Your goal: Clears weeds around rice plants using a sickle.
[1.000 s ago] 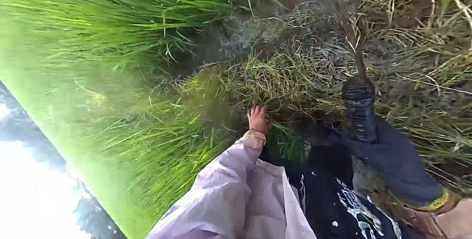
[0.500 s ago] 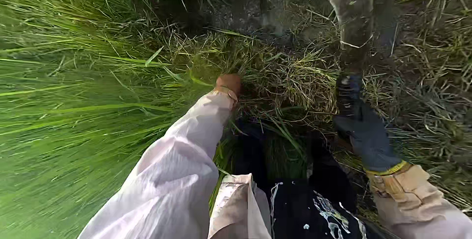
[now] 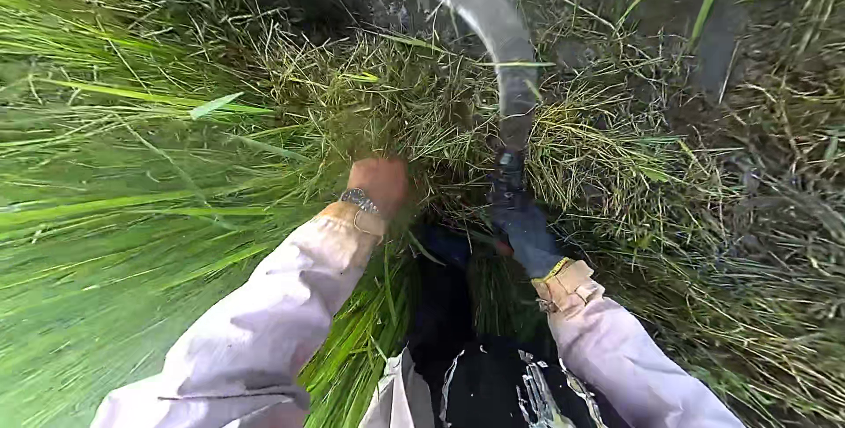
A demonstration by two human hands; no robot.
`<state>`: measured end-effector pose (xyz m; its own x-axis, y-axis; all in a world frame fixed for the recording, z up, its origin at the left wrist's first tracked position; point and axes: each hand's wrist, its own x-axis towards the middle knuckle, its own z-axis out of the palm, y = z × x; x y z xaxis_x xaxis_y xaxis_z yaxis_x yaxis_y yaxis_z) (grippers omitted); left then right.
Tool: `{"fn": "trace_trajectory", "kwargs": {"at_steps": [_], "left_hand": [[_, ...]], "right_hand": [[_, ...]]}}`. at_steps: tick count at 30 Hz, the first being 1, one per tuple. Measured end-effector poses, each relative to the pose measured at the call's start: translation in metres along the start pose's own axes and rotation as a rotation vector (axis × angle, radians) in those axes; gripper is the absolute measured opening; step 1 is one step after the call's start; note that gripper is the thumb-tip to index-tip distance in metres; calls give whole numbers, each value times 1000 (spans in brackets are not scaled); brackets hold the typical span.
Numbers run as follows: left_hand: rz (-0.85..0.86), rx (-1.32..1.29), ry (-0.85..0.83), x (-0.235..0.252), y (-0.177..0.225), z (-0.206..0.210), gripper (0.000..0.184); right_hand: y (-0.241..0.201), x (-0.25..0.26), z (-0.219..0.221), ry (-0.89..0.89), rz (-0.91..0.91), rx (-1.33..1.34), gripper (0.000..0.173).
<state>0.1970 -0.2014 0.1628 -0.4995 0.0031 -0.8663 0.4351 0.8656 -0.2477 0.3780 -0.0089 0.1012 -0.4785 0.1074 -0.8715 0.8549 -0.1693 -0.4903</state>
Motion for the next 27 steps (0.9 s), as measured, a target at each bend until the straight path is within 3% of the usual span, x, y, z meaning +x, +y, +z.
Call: {"fn": "trace_trajectory", "kwargs": {"at_steps": [2, 3, 6, 8, 10, 13, 15, 16, 19, 21, 23, 27], "left_hand": [[-11, -7, -30, -3, 1, 5, 26], [-9, 3, -36, -1, -2, 4, 25], [-5, 30, -66, 1, -16, 3, 22], [-7, 29, -58, 7, -26, -3, 21], [4, 6, -60, 0, -26, 1, 20], [30, -72, -7, 1, -29, 5, 20], [26, -116, -18, -4, -29, 15, 21], [2, -136, -32, -4, -32, 19, 22], [-43, -147, -44, -17, -44, 42, 18], [-1, -104, 43, -26, -53, 51, 17], [98, -109, 234, -40, -57, 49, 31], [276, -148, 454, -16, -56, -22, 95]], "right_hand": [[-6, 16, 16, 25, -43, 150, 36], [10, 28, 22, 17, -22, 51, 38], [71, 43, 9, -188, 190, -580, 62], [55, 41, -2, -191, 217, -659, 64], [25, 16, -12, -138, 159, -547, 53], [-47, 18, 13, -17, 49, -52, 34], [-57, 33, 36, -30, 2, 114, 35], [-44, 45, 41, -56, -10, -13, 37], [15, 62, 11, -271, 123, -810, 58], [6, 61, -11, -304, 111, -1041, 57], [-11, 43, -22, -248, 113, -1081, 56], [-77, 35, -16, -26, 100, -927, 51]]}}
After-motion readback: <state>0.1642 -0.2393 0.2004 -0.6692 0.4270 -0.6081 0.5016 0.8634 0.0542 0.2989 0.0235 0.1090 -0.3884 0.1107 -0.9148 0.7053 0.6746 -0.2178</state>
